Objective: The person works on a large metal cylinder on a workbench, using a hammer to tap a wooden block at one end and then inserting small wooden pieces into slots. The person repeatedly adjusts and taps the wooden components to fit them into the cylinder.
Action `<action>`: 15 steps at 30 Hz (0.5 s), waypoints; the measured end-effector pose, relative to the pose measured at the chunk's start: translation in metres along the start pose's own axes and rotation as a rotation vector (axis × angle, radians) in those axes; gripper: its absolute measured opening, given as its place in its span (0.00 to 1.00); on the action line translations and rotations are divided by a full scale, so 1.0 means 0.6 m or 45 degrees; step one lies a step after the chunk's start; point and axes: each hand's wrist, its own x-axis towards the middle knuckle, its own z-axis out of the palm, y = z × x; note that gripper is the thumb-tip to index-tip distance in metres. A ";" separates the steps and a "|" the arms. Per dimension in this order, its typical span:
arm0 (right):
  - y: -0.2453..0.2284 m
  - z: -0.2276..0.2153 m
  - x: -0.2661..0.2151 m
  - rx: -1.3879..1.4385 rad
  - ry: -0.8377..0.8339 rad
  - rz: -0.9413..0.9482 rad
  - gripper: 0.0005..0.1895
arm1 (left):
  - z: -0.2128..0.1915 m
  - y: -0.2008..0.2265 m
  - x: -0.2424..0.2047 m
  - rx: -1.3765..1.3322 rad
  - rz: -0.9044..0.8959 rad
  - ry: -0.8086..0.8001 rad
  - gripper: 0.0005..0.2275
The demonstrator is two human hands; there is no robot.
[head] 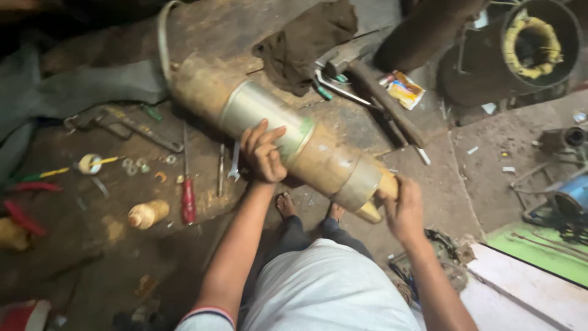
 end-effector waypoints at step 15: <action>-0.033 -0.045 0.014 -0.028 -0.273 0.119 0.25 | -0.043 0.118 0.032 -0.073 -0.380 -0.329 0.07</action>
